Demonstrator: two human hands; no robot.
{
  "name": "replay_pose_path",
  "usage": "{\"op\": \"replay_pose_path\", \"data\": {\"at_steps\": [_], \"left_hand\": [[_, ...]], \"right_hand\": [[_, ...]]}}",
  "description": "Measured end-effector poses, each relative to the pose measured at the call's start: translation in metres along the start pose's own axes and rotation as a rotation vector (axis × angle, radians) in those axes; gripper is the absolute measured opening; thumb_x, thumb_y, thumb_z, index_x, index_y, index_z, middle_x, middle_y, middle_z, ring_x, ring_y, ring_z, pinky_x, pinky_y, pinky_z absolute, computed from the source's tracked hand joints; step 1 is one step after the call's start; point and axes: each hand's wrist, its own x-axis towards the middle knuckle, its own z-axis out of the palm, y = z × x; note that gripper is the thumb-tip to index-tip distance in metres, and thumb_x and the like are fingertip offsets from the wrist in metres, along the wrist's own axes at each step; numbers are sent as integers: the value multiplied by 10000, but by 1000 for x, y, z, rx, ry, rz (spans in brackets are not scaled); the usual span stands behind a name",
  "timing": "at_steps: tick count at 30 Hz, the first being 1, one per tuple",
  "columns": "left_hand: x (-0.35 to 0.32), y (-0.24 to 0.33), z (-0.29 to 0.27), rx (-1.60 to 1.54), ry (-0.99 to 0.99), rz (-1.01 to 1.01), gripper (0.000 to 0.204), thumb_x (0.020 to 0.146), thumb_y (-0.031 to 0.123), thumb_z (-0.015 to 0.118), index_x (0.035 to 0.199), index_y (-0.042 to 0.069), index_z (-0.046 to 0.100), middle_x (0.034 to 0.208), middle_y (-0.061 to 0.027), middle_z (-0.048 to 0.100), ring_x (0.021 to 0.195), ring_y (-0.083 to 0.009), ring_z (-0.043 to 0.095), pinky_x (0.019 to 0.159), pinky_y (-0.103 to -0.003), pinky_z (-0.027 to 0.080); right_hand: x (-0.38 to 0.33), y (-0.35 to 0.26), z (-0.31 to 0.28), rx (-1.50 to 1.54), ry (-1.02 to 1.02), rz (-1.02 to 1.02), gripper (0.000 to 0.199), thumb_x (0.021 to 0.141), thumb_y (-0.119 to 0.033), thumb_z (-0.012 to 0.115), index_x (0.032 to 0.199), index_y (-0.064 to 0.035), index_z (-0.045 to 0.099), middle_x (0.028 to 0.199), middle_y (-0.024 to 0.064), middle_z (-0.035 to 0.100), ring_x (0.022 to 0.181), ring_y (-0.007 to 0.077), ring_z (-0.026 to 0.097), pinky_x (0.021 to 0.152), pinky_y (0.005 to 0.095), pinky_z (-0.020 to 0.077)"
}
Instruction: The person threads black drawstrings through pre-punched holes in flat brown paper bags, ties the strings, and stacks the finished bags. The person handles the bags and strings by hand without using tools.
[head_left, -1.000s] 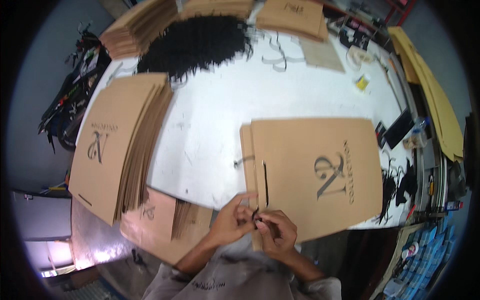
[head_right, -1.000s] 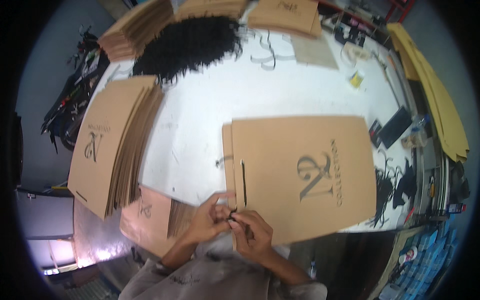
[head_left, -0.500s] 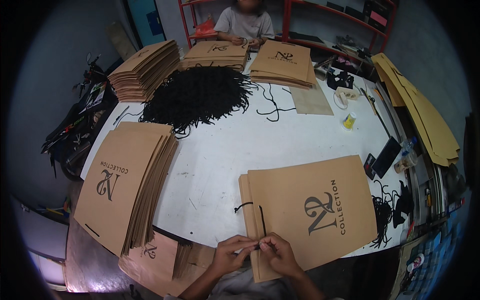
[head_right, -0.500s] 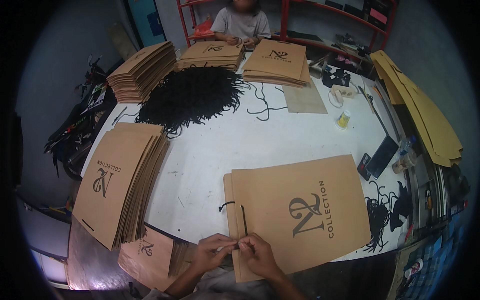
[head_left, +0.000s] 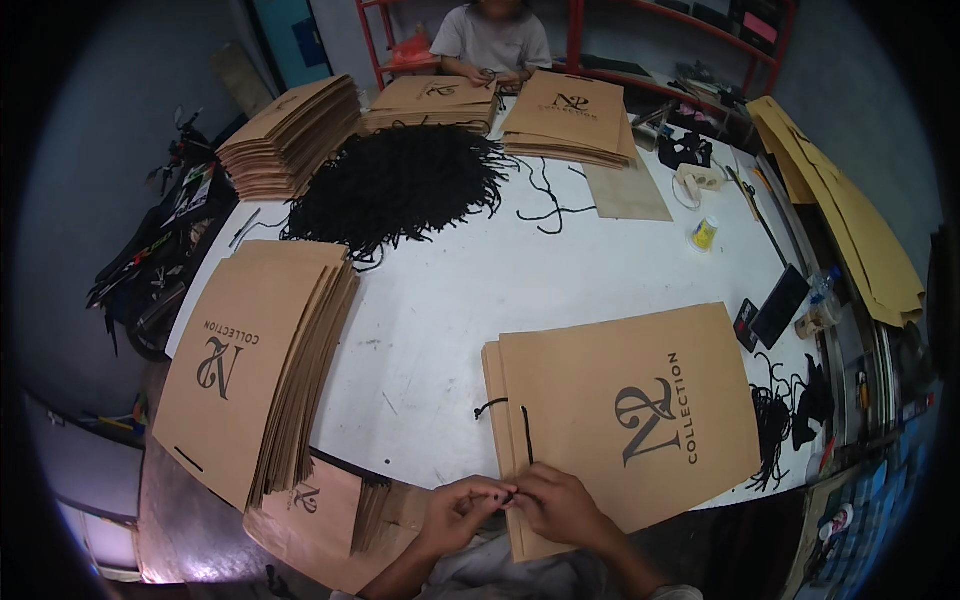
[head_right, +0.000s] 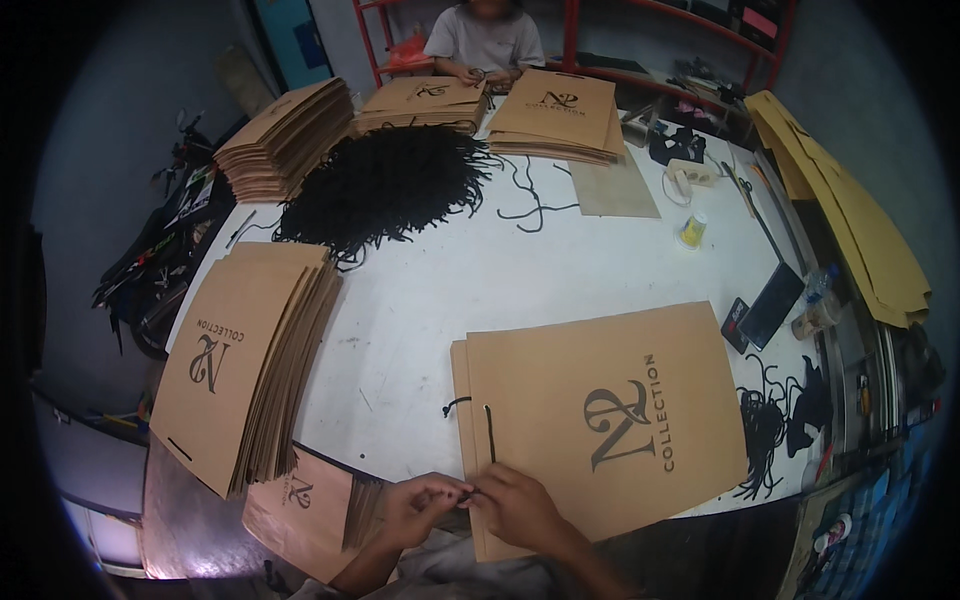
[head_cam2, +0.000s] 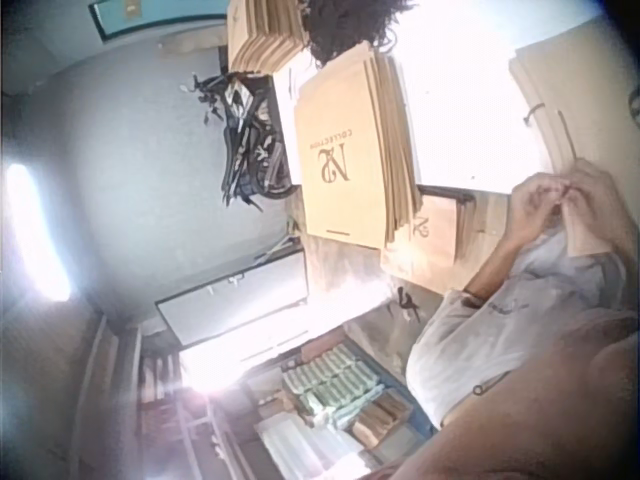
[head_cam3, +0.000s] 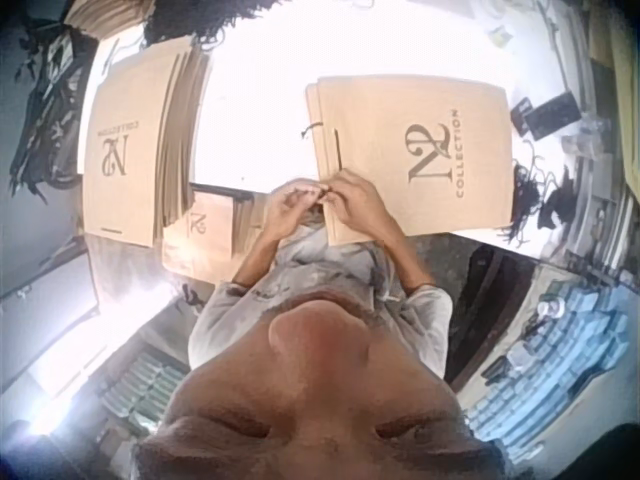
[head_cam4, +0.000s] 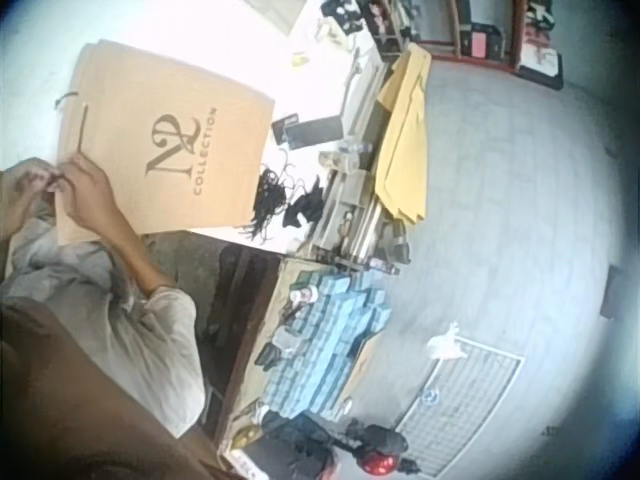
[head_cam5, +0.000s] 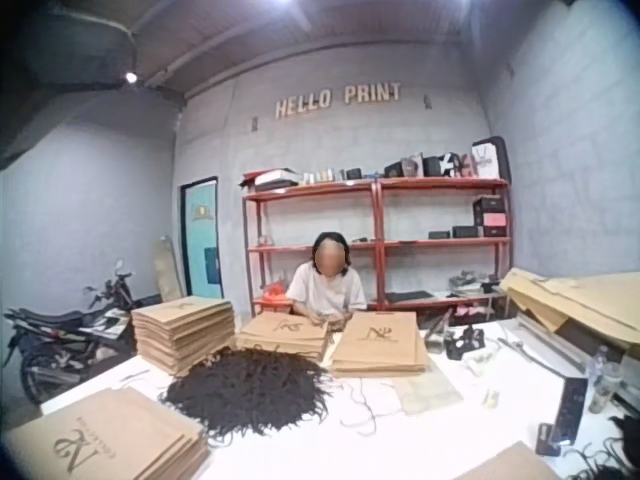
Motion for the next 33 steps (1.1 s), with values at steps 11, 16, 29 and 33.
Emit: {"op": "replay_pose_path", "data": {"at_steps": [11,16,29,33], "left_hand": [[61,-4,-69,496,129,213,418,949,146,724,1323,-3,612,1268,-135,626,1084,-220,613,923,-357,511],[103,-65,-52,310,259,202,260,956,76,714,1191,-31,676,1091,-112,670,983,-169,664,846,-307,535],[90,-69,-74,582,488,341,49,914,-37,715,962,-34,726,924,-123,676,787,-181,692,694,-295,563],[91,-70,-79,597,459,393,161,903,-30,730,1062,-34,706,1023,-125,676,863,-189,696,756,-308,572]], "right_hand": [[69,36,-96,-236,-199,140,832,784,-382,877,1468,-84,508,1325,189,616,1249,378,579,1023,445,484],[116,76,-176,-839,-132,332,1169,597,-515,944,1552,-106,408,1582,183,415,1511,375,299,1240,600,159],[122,117,-185,-921,-280,329,1252,441,-692,916,1440,-56,511,1429,177,490,1401,400,400,1226,669,127],[119,113,-187,-926,-167,217,1113,460,-609,944,1340,-50,554,1384,179,516,1370,419,429,1233,658,125]]}}
